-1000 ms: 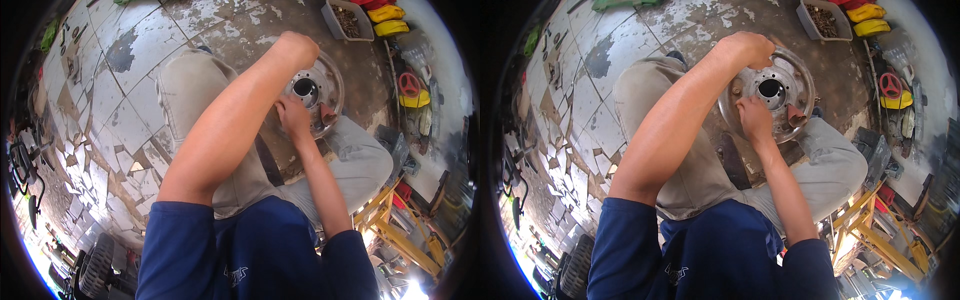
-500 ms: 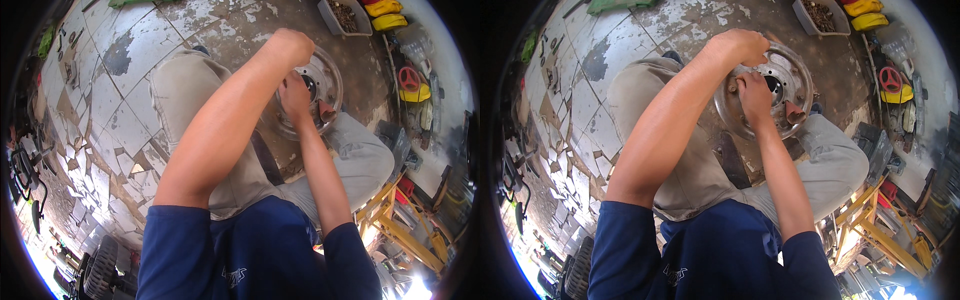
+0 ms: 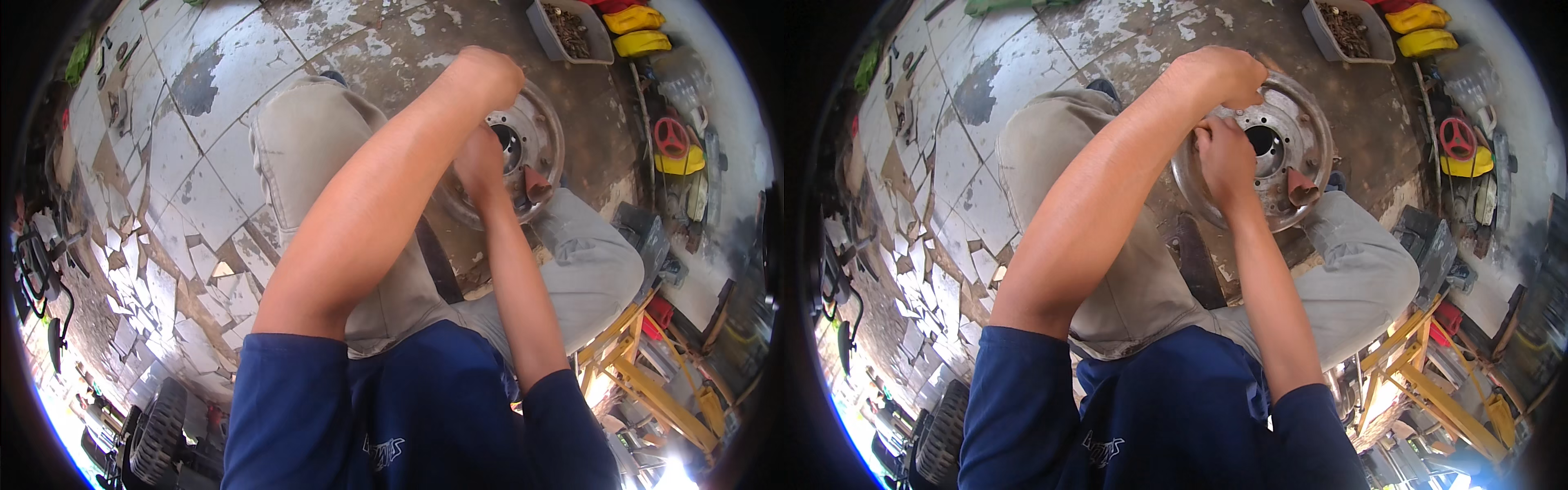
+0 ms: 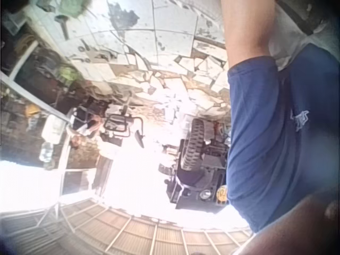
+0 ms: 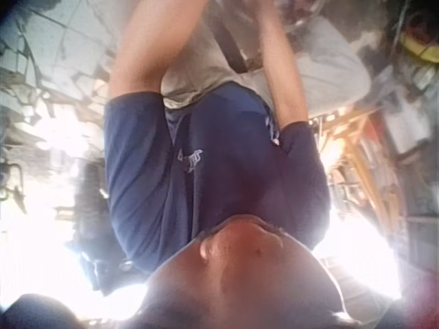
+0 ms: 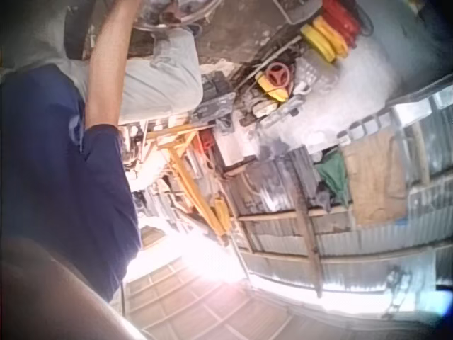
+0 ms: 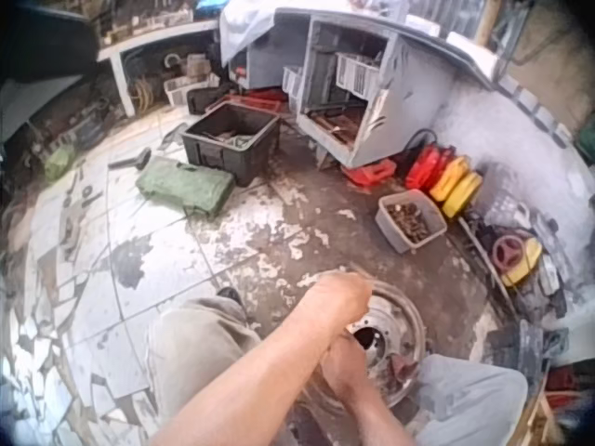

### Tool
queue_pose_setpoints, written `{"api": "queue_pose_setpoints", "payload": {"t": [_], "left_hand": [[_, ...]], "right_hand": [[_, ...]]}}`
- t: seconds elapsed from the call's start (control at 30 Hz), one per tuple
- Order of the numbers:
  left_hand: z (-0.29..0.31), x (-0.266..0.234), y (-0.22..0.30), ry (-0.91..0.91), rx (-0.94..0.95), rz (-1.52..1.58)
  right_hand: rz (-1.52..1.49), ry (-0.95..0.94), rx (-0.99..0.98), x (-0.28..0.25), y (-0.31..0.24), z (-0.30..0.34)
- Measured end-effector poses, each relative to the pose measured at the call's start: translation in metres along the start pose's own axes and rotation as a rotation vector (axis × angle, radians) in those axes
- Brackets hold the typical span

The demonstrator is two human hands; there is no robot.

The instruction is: The person sits on the floor and scrubs the surface of a metal wheel hub with a small abrasive pad. They repeatedly rub the central and outer areas of the hub, occasionally pausing to adjust the pad or reposition their hands.

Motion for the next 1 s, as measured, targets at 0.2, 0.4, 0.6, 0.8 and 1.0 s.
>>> {"api": "queue_pose_setpoints", "payload": {"t": [0.2, 0.4, 0.6, 0.8, 1.0], "left_hand": [[-0.002, 0.0, -0.002, -0.001, -0.021, -0.007], [-0.007, 0.003, 0.001, -0.05, 0.028, -0.026], [-0.01, 0.004, -0.006, 0.059, 0.01, 0.028], [-0.007, 0.003, 0.001, 0.027, 0.022, -0.023], [-0.007, 0.005, -0.003, 0.004, 0.004, -0.018]], "right_hand": [[0.027, -0.007, 0.056, 0.01, -0.016, 0.008], [0.074, -0.144, 0.04, 0.006, -0.018, 0.016], [-0.096, -0.097, 0.254, -0.023, -0.013, 0.04], [-0.007, 0.094, 0.143, 0.007, 0.004, 0.053], [-0.093, -0.03, 0.151, -0.007, -0.005, 0.051]]}}
Point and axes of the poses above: each hand's wrist, its own z-axis away from the middle knuckle, its own x-axis out of the palm, y = z × x, the point moved 1 cm from there along -z, towards the middle knuckle, and after that the axes turned 9 degrees about -x, right-handed, at the moved point
